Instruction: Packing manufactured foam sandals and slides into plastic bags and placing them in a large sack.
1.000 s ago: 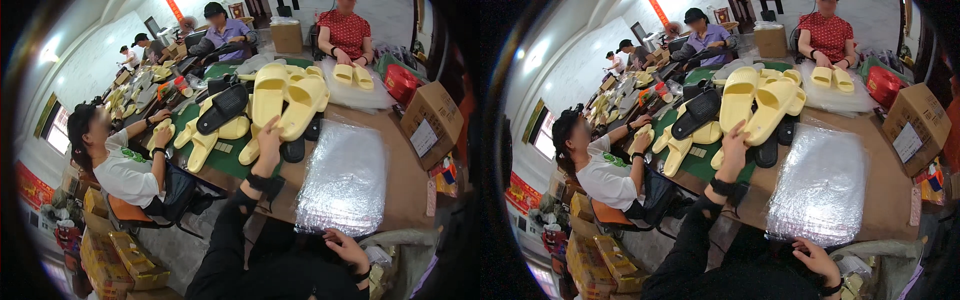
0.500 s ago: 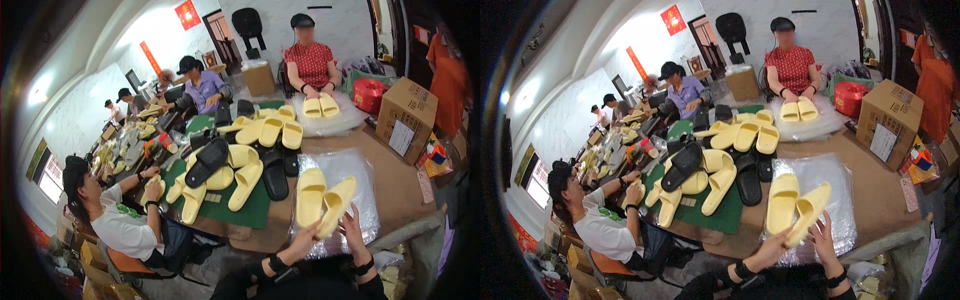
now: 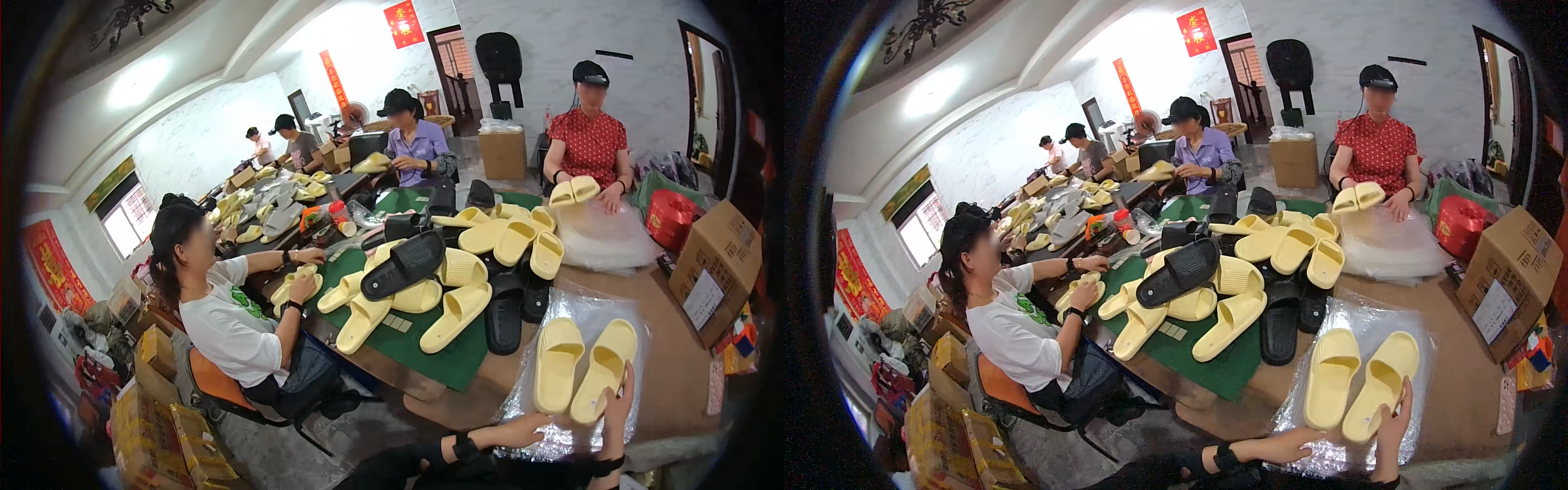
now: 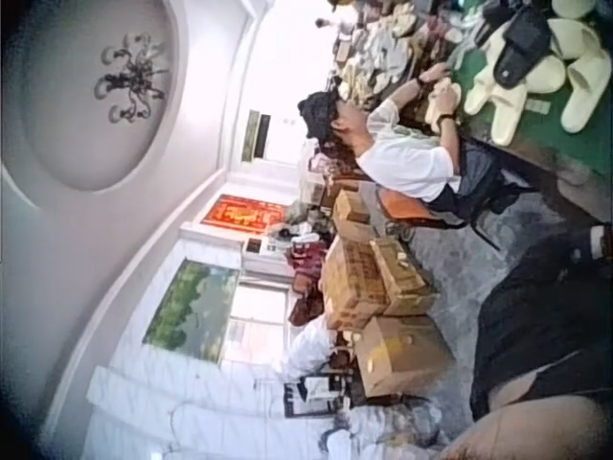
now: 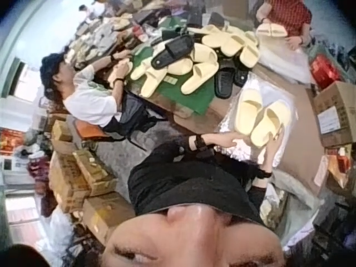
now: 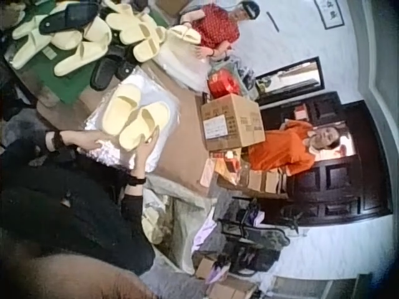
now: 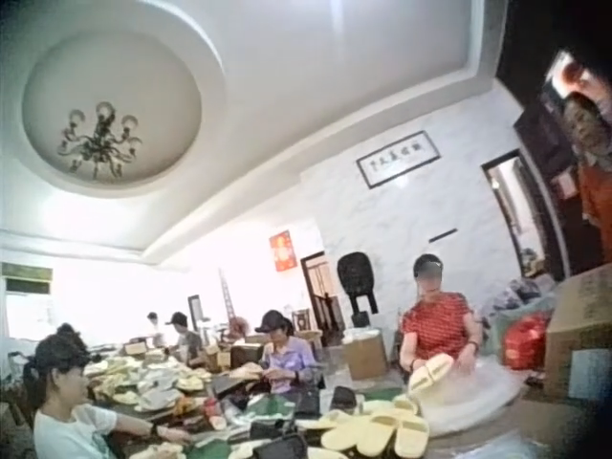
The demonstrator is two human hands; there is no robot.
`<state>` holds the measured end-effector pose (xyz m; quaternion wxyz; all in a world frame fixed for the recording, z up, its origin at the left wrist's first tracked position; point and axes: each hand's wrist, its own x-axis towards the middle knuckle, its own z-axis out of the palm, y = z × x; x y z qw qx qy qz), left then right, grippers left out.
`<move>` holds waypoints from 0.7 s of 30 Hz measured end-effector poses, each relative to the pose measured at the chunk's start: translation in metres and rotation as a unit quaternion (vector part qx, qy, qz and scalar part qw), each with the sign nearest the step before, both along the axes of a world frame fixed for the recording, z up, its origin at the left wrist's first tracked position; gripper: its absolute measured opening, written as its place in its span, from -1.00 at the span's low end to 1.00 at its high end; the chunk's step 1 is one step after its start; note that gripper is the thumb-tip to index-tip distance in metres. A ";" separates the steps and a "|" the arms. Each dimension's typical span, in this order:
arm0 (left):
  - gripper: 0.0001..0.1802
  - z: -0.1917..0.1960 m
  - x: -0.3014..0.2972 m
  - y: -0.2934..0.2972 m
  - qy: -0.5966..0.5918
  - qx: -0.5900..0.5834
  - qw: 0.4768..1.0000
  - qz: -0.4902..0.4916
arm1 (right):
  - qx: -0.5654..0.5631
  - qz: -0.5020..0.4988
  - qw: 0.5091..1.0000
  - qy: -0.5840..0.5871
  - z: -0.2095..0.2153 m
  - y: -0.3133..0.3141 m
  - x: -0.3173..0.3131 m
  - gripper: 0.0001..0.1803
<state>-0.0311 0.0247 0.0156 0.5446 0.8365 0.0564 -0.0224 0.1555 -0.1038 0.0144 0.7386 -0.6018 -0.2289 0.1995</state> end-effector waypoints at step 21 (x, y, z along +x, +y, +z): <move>-0.32 -0.084 -0.014 -0.028 -0.071 0.355 0.931 0.042 | -0.594 0.216 0.681 -0.370 0.001 0.116 0.011 -0.25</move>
